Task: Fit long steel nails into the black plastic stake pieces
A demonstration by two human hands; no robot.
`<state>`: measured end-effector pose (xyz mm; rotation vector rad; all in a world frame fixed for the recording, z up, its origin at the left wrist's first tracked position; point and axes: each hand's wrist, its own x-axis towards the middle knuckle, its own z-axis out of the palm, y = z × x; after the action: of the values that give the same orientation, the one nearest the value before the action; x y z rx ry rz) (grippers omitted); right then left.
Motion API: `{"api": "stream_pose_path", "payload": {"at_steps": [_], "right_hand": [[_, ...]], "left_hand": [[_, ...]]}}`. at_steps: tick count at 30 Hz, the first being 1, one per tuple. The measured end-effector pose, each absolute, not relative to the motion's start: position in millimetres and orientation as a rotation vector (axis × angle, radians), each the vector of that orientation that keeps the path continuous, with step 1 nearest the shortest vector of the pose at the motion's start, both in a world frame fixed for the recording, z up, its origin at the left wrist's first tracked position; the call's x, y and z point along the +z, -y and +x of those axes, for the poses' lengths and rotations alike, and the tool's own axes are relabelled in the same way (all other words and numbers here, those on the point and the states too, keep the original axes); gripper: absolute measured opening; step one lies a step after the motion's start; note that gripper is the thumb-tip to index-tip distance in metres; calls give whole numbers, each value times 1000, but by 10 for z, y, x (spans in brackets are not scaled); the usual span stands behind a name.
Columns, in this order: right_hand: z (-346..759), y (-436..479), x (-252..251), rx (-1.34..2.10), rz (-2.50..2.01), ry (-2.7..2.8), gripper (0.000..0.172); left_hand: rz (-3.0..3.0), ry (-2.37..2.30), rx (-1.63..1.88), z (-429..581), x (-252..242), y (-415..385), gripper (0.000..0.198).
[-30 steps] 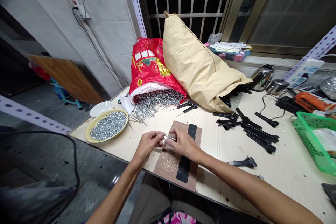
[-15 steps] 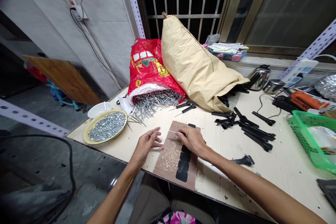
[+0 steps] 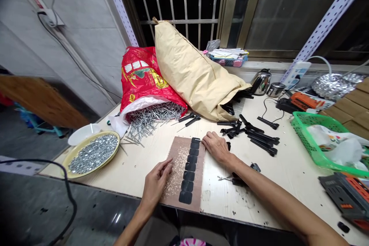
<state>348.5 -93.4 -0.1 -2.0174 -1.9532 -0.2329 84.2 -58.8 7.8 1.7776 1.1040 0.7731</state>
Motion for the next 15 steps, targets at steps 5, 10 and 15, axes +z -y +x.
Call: {"api": "stream_pose_path", "payload": {"at_steps": [5,10,15], "right_hand": [[3208,1316,-91,-198,-1456,2380,26],[3193,1284,40,-229,-1596,2259,28],[3118,1293,-92,-142,-1436,2380,27]], "left_hand": [[1912,-1119,765,864,61,605,30],[1932,-1154,797,877,48,611,30],[1969,-1158,791,871,32,600,30]]}}
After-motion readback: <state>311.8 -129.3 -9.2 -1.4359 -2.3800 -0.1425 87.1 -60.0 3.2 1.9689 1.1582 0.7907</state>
